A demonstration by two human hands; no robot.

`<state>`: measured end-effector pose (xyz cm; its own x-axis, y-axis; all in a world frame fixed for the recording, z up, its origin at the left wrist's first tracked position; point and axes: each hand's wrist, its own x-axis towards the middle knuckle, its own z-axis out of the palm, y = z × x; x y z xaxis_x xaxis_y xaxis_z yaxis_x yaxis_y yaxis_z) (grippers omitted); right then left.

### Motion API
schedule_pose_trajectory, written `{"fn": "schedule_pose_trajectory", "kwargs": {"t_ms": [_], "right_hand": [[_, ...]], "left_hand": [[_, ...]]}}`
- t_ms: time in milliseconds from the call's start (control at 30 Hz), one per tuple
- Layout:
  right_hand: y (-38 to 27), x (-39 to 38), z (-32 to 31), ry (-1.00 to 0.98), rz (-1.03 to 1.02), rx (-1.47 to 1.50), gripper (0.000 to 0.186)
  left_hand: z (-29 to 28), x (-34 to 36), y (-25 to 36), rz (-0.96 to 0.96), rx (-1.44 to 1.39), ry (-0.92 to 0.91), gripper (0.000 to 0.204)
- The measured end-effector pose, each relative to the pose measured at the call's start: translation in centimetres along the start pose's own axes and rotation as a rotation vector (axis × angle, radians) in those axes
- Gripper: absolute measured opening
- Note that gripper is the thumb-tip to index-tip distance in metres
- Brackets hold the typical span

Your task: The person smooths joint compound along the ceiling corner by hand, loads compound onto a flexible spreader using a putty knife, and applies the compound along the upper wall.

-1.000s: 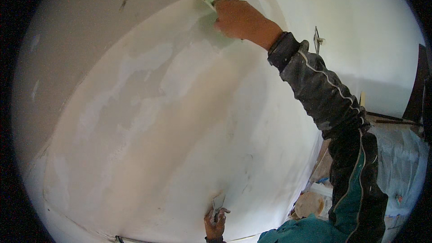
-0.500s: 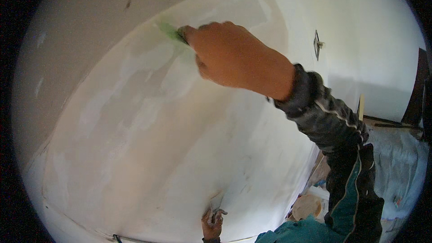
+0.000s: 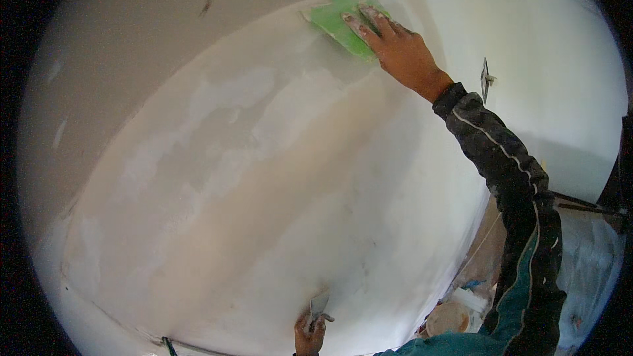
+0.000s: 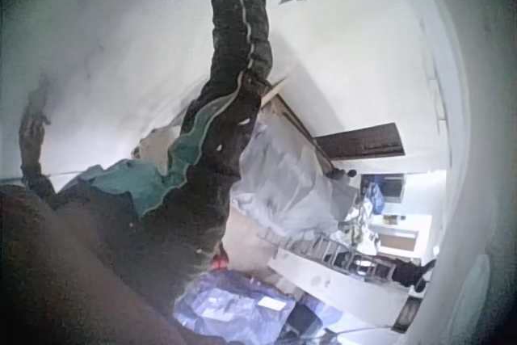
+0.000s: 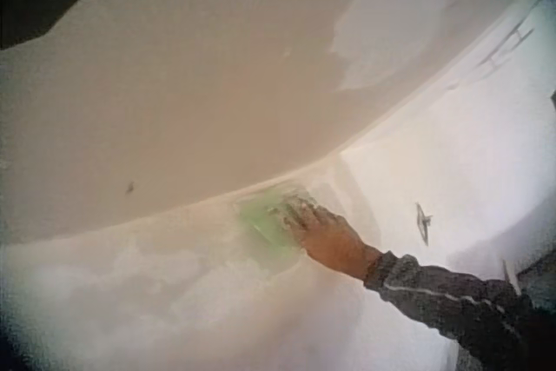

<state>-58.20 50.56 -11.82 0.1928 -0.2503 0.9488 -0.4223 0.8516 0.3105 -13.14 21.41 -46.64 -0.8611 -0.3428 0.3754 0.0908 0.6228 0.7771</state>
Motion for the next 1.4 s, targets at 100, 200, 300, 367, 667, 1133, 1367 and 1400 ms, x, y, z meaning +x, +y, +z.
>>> {"fn": "schedule_pose_trajectory", "kwargs": {"t_ms": [100, 200, 300, 367, 667, 1133, 1367, 1400], "right_hand": [[1.5, 0.6, 1.6, -0.028, 0.053, 0.062, 0.074], [2.0, 0.1, 3.3, 0.040, 0.030, 0.040, 0.074], [1.3, 0.5, 3.7, 0.028, 0.048, 0.042, 0.074], [0.9, 0.5, 4.1, -0.018, 0.093, 0.076, 0.075], [2.7, -3.4, 0.5, -0.235, -0.003, 0.199, 0.077], [1.1, 2.5, -0.4, -0.264, 0.366, 0.367, 0.043], [-0.7, 4.9, -3.0, -0.343, 0.370, 0.375, 0.041], [-2.4, 6.0, -3.7, -0.333, 0.365, 0.401, 0.041]], "left_hand": [[1.0, 1.0, 0.4, -0.072, -0.031, -0.012, 0.014], [1.1, 0.9, 1.5, -0.049, -0.031, -0.018, 0.015], [1.0, 0.6, 0.8, -0.030, -0.117, -0.005, 0.017], [1.1, 0.3, 0.1, -0.038, -0.119, 0.013, 0.017], [0.0, 1.3, -3.3, -0.209, -0.144, -0.030, 0.013], [-1.1, 2.2, 6.8, -0.082, 0.124, -0.083, 0.016], [-0.2, 2.2, 4.1, -0.064, 0.008, -0.031, 0.018], [-0.6, 1.4, 3.9, -0.122, -0.059, 0.007, 0.019]]}}
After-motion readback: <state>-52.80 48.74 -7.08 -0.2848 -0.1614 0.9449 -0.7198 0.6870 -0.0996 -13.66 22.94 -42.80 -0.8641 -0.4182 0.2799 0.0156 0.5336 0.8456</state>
